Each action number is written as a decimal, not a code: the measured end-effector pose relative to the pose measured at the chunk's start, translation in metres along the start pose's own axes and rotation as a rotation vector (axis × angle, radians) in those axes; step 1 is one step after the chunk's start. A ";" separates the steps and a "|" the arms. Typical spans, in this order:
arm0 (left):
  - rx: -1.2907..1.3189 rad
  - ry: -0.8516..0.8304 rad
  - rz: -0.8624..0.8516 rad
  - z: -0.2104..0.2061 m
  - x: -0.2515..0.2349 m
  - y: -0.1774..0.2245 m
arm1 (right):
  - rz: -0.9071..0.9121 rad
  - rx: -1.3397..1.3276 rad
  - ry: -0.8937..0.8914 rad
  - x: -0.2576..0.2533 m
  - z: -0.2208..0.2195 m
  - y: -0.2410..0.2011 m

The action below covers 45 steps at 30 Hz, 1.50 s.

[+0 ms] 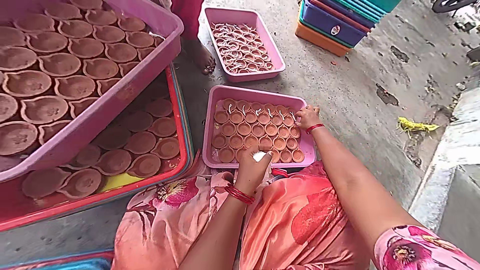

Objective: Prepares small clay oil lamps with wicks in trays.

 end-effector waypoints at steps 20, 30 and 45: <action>0.884 -0.138 -0.045 0.007 0.015 0.016 | 0.490 -1.167 0.274 0.147 0.157 -0.198; 0.904 -0.148 -0.038 0.003 0.011 0.013 | 0.608 -1.103 0.350 0.143 0.149 -0.197; 0.840 -0.142 0.013 0.004 0.011 0.013 | 0.546 -1.018 0.375 0.138 0.150 -0.182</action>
Point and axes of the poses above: each hand's wrist, its own x-axis away from the middle knuckle, its own z-axis out of the back of the hand, y = z × x, the point moved 5 cm from there along -x, towards the middle knuckle, and after that the axes turned 6 degrees about y, right-handed, at the moved point
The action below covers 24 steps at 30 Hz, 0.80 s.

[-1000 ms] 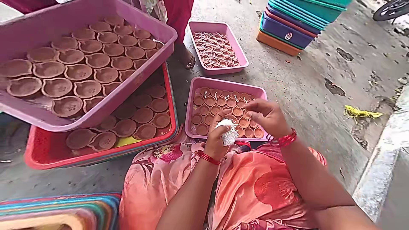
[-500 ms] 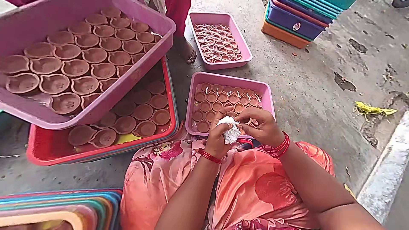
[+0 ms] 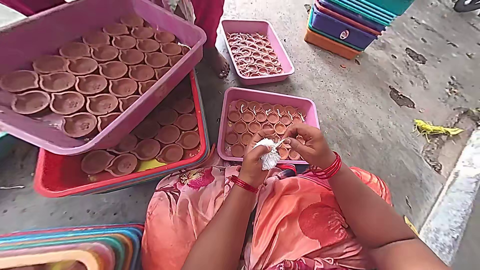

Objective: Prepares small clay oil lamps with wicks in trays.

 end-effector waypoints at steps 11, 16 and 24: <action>-0.572 0.360 -0.251 0.015 -0.004 0.022 | -0.120 0.013 -0.082 -0.003 0.023 0.004; -0.768 0.045 -0.252 -0.009 0.003 0.014 | -0.101 0.033 -0.086 -0.001 0.010 0.000; -0.605 0.080 -0.142 -0.005 0.001 0.009 | -0.120 -0.085 0.020 -0.001 0.007 0.003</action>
Point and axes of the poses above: each hand's wrist, its own x-axis away from the middle knuckle, its own z-axis out of the back of the hand, y = z × x, the point moved 5 cm from there along -x, towards the middle knuckle, and after that the axes turned 6 degrees about y, right-handed, at the moved point
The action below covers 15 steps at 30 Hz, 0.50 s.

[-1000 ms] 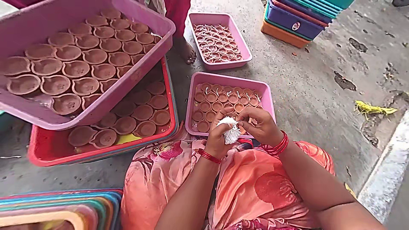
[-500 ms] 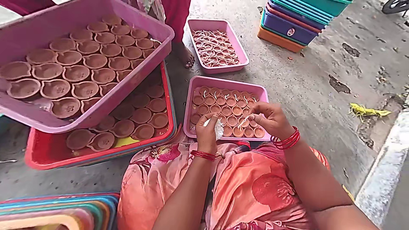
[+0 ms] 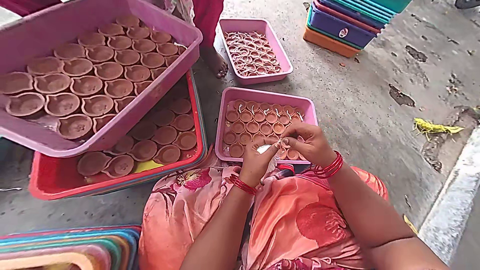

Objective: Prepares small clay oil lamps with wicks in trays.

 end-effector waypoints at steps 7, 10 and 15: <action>0.241 0.169 0.220 0.009 -0.003 -0.008 | 0.012 -0.150 -0.147 0.000 -0.001 -0.002; 0.265 0.034 0.245 -0.001 0.001 -0.007 | 0.017 -0.025 -0.066 0.001 -0.007 0.002; 0.257 -0.015 0.244 -0.003 0.003 -0.008 | 0.049 0.017 -0.003 0.001 -0.006 0.001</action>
Point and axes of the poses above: each hand's wrist, its own x-axis away from the middle knuckle, its own z-axis out of the back of the hand, y = z × x, the point moved 5 cm from there along -x, towards the middle knuckle, and after that the axes turned 6 degrees about y, right-handed, at the moved point
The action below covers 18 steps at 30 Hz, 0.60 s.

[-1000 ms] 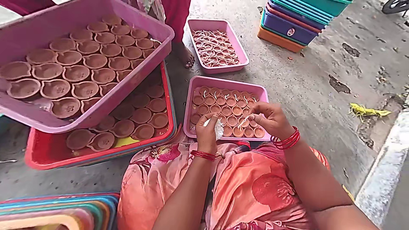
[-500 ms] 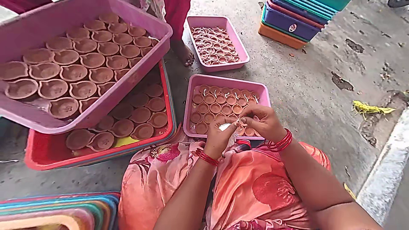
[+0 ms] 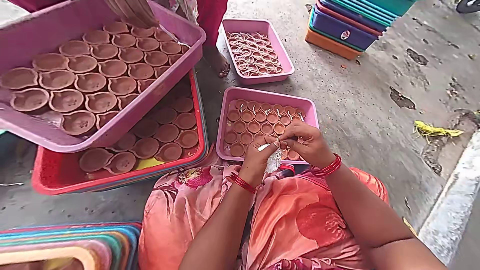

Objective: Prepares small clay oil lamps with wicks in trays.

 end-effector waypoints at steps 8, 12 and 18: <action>-0.082 -0.052 0.010 -0.001 0.001 0.004 | 0.068 0.038 -0.082 -0.002 0.003 0.000; -0.314 -0.077 -0.067 0.001 -0.002 0.011 | 0.182 0.162 -0.216 -0.001 0.002 -0.006; -0.400 -0.067 -0.084 0.001 -0.001 0.014 | 0.383 0.379 -0.162 -0.001 0.001 -0.009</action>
Point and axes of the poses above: each hand's wrist, its own x-axis away from the middle knuckle, its own z-axis out of the back of the hand, y = z × x, the point moved 5 cm from there along -x, towards the middle knuckle, and after that the axes turned 6 degrees about y, right-handed, at the moved point
